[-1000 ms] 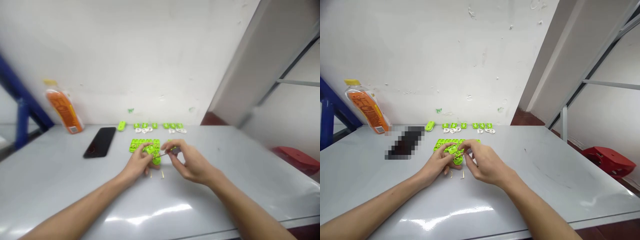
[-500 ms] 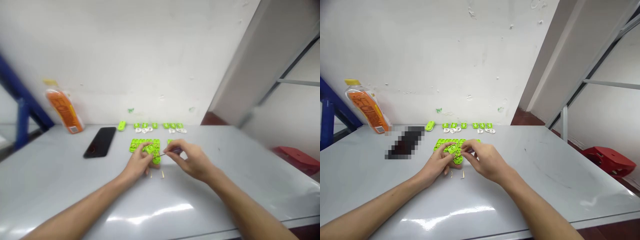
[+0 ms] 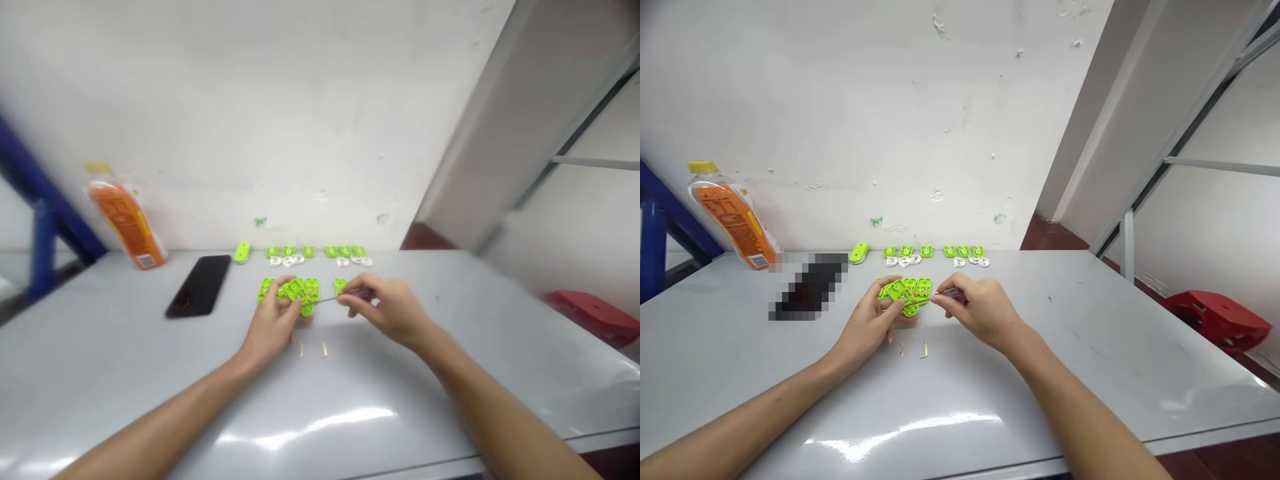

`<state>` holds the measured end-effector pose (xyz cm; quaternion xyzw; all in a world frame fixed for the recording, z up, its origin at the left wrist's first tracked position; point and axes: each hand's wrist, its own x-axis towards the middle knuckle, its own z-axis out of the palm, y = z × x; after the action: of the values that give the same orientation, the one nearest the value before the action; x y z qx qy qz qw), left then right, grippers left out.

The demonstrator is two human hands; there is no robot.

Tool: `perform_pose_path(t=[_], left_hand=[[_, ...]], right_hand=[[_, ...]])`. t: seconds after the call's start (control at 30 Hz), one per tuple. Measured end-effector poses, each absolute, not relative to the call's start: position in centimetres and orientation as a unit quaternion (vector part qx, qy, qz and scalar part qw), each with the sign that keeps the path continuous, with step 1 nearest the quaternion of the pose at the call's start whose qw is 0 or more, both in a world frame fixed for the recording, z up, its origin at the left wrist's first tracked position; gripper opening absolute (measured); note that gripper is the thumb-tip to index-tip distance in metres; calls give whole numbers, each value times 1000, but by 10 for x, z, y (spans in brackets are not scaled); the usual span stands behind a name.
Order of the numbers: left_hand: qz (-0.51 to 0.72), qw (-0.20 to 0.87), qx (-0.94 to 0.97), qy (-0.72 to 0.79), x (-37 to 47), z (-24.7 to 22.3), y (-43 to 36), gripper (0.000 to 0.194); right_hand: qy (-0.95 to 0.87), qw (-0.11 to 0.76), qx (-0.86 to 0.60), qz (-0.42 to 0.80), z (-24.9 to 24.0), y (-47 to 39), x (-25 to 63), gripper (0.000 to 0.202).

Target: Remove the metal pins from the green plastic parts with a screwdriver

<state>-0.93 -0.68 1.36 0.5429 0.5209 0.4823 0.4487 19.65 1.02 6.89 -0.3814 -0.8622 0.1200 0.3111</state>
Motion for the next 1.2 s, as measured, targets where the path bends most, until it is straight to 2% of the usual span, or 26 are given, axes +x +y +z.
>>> perform_pose_path(t=[0.17,0.37,0.43,0.63,0.87,0.97,1.07,1.2], left_hand=[[474,421,571,521,-6,15,-11,43],[482,400,575,526,-8,12,-10,46],[487,393,573,529,-8,12,-10,48],[487,382,578,532,-8,12,-10,47],[497,359,598,516,-9,18,-5,44],[482,326,626,519,-10,22,-2,40],[456,271,661,530,-12,24,1,38],[414,215,708,530,-13,24,8,31]], right_hand=[[-843,314,-432,-64,69,12,196,39],[-893,250,-368,73,78,4,198,20],[-890,255,-373,66,76,5,197,14],[-863,283,-418,-9,68,8,192,24],[-856,338,-386,67,71,5,191,15],[-844,357,-395,52,74,9,196,17],[-824,300,-480,-17,74,18,202,25],[-785,115,-604,-72,72,27,207,28]])
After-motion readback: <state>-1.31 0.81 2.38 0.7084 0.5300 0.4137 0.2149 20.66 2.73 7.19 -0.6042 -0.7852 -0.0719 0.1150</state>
